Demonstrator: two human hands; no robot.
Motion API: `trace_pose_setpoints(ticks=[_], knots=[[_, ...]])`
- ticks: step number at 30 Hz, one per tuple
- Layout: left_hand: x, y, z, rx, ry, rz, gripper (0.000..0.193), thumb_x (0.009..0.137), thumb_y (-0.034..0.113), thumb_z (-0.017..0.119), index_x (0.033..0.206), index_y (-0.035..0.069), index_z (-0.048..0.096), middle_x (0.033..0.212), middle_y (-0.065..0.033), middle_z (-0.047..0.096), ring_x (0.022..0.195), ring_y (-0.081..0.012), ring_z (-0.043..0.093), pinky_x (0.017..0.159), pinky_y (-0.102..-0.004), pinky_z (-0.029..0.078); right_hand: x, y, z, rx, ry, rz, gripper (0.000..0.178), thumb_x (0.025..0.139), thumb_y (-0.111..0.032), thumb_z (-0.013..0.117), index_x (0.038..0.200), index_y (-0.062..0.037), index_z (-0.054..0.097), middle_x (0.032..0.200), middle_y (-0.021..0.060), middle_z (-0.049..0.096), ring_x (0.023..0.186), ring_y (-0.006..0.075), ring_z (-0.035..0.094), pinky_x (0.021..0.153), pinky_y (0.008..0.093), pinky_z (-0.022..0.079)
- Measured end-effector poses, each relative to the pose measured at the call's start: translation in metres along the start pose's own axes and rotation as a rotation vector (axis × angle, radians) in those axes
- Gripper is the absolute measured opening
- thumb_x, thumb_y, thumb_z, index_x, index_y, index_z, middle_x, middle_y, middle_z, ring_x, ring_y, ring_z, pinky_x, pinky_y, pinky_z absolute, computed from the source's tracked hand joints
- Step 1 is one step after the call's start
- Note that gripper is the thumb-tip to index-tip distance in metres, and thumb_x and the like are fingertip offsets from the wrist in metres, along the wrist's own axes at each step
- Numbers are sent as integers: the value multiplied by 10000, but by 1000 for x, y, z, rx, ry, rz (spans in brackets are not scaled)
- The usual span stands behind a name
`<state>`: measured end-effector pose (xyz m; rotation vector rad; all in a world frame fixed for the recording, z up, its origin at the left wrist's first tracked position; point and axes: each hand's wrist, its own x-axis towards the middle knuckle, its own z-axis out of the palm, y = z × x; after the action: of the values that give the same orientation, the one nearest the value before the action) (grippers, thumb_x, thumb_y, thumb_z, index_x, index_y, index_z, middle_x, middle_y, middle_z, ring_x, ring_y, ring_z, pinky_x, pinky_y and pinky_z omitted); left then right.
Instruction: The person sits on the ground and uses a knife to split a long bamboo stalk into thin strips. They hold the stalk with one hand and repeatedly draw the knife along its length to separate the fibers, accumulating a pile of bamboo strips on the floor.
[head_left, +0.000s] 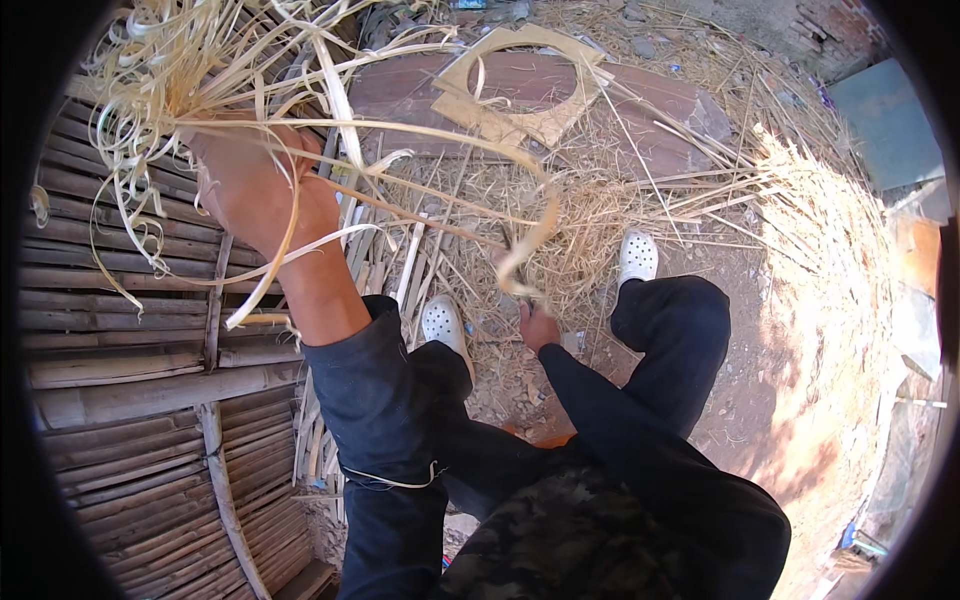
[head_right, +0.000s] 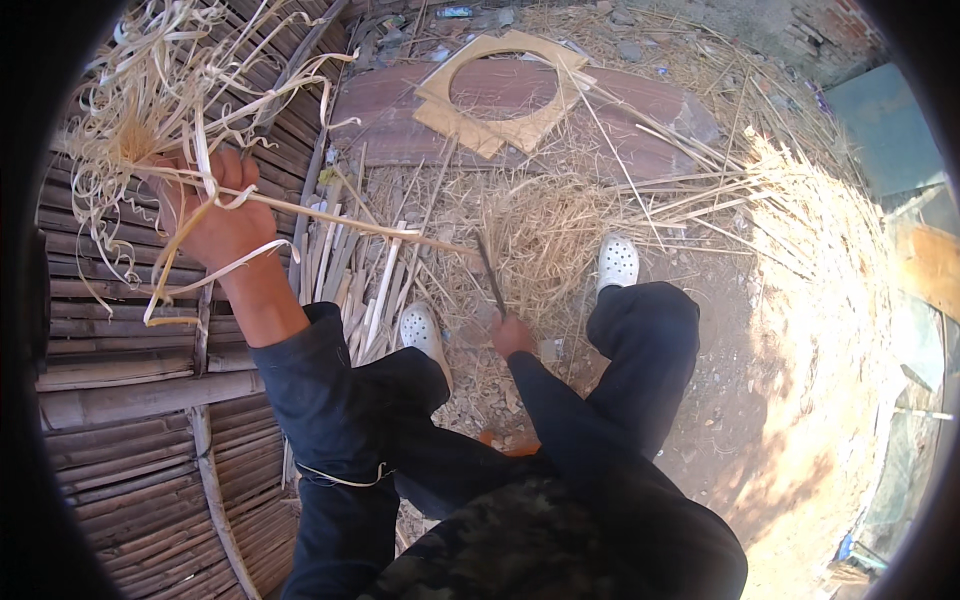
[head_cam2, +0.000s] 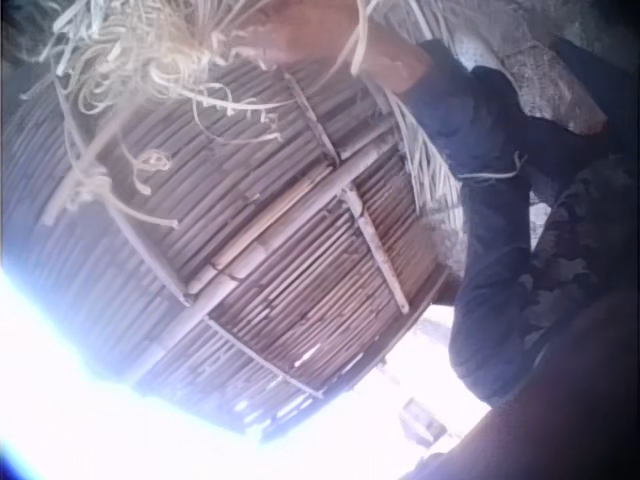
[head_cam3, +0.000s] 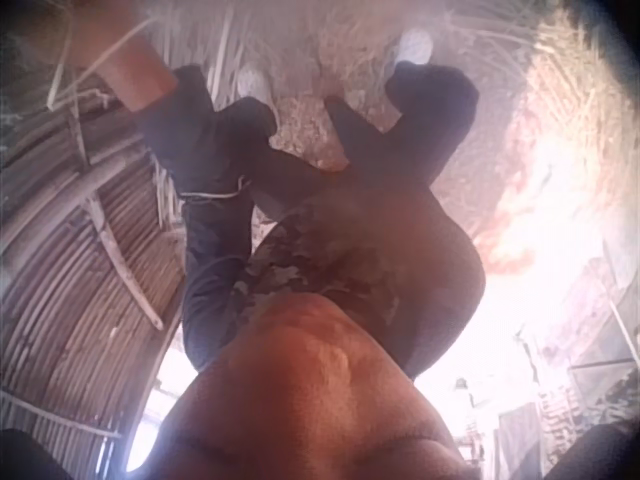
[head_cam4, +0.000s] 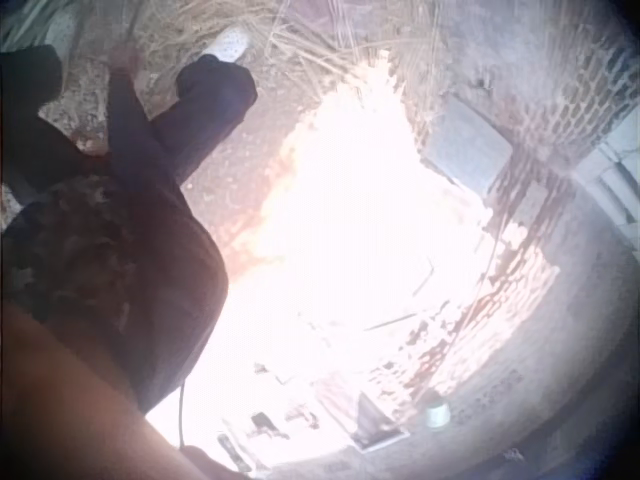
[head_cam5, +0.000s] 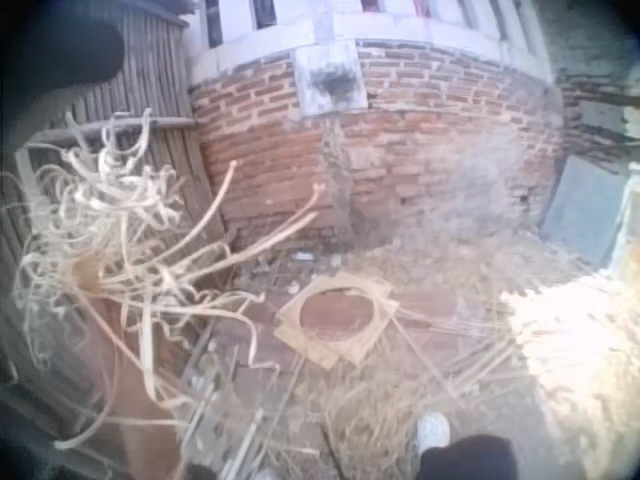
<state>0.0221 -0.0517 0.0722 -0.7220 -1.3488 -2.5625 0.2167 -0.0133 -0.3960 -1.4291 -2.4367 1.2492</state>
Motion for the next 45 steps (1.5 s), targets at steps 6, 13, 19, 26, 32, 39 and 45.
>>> trace_pose_setpoints(ticks=[6, 13, 19, 26, 32, 39, 45], knots=[[1, -5, -2, 50, 72, 1, 334, 967, 354, 425, 723, 127, 404, 515, 45, 201, 447, -72, 203, 429, -232, 183, 43, 71, 24, 192, -139, 283, 519, 910, -489, 466, 757, -7, 586, 630, 166, 588, 517, 283, 593, 493, 439, 465], [7, 0, -30, -143, -106, -64, 312, 933, 269, 449, 663, 119, 410, 521, 40, 206, 431, -68, 198, 424, -224, 189, -52, -74, -46, 670, -207, 82, 523, 948, -456, 423, 709, 2, 507, 529, 87, 464, 431, 211, 473, 446, 363, 380], [-7, 7, -5, -76, 249, -72, 344, 925, 354, 457, 688, 108, 414, 509, 23, 245, 415, -80, 223, 415, -232, 199, -105, -210, -136, 657, -98, -504, 441, 969, -364, 434, 761, 21, 491, 571, 153, 476, 568, 301, 523, 552, 397, 401], [6, 7, -25, -119, 193, -108, 361, 902, 339, 463, 614, 143, 371, 499, 33, 233, 415, -82, 187, 420, -231, 211, -40, -123, -54, 363, 20, -215, 459, 948, -358, 464, 731, 39, 540, 684, 264, 574, 682, 426, 583, 609, 447, 443], [-9, 12, -9, -52, 211, -46, 353, 910, 327, 467, 621, 140, 386, 505, 26, 262, 407, -94, 216, 421, -241, 261, -72, -212, -152, 620, -166, -458, 470, 966, -354, 451, 721, 42, 517, 550, 187, 461, 506, 314, 430, 537, 400, 385], [-8, -34, -13, 26, 146, -98, 303, 903, 303, 488, 678, 103, 448, 542, 1, 357, 395, -115, 314, 439, -236, 348, -41, -151, -95, 511, 6, -345, 454, 948, -352, 474, 742, 43, 563, 612, 238, 545, 624, 409, 568, 576, 435, 438], [-10, -32, 14, -80, 227, -213, 424, 944, 416, 440, 628, 144, 365, 492, 34, 248, 410, -90, 193, 423, -254, 232, -70, -202, -148, 631, -41, -421, 422, 945, -338, 489, 763, 37, 555, 623, 238, 540, 618, 388, 560, 568, 434, 426]])
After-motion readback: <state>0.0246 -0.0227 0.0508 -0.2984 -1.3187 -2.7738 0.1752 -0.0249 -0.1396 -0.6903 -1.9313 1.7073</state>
